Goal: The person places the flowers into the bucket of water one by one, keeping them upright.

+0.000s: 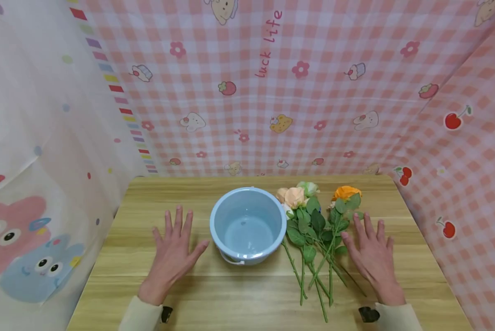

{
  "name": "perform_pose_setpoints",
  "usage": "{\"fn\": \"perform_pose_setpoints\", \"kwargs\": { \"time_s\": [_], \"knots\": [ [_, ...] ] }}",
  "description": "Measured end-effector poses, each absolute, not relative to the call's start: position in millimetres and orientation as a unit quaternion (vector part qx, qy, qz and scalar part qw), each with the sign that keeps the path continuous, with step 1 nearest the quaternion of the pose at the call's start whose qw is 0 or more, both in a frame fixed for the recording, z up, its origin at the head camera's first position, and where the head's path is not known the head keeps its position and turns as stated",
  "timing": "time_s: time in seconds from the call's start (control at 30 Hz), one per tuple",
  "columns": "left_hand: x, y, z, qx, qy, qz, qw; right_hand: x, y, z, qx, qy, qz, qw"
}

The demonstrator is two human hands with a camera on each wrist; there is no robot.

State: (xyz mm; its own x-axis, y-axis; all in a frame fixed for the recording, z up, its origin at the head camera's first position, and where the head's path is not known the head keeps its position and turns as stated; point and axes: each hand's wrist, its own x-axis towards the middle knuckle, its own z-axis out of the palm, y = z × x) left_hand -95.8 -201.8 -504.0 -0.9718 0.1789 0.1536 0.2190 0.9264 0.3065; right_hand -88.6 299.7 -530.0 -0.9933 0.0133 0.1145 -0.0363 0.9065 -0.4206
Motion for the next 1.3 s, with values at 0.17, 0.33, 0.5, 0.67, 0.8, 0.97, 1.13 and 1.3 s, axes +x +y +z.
{"fn": "perform_pose_setpoints", "kwargs": {
  "time_s": [0.17,0.33,0.5,0.67,0.8,0.97,1.13,1.3],
  "knots": [
    [-97.8,-189.5,-498.0,-0.112,-0.975,-0.182,0.068,-87.2,297.1,-534.7,0.0,-0.969,0.24,0.06],
    [-99.9,-176.6,-494.2,-0.116,-0.973,-0.192,0.06,-87.9,292.0,-541.0,-0.004,-0.957,0.28,0.076],
    [-101.9,-166.2,-493.9,-0.12,-0.971,-0.2,0.046,-86.7,286.0,-546.9,-0.026,-0.933,0.352,0.069],
    [-103.5,-159.2,-496.4,-0.12,-0.972,-0.201,0.037,-85.6,279.7,-552.1,-0.055,-0.917,0.39,0.066],
    [-104.2,-155.7,-499.3,-0.119,-0.972,-0.201,0.032,-84.9,275.0,-555.1,-0.074,-0.904,0.414,0.079],
    [-104.5,-154.6,-501.7,-0.117,-0.971,-0.205,0.033,-84.3,268.4,-558.4,-0.105,-0.877,0.461,0.091],
    [-104.4,-153.8,-502.7,-0.118,-0.969,-0.213,0.035,-85.1,262.3,-558.2,-0.144,-0.852,0.493,0.1],
    [-104.8,-152.8,-504.2,-0.118,-0.968,-0.221,0.035,-86.4,259.4,-557.3,-0.178,-0.843,0.499,0.095]
  ]
}}
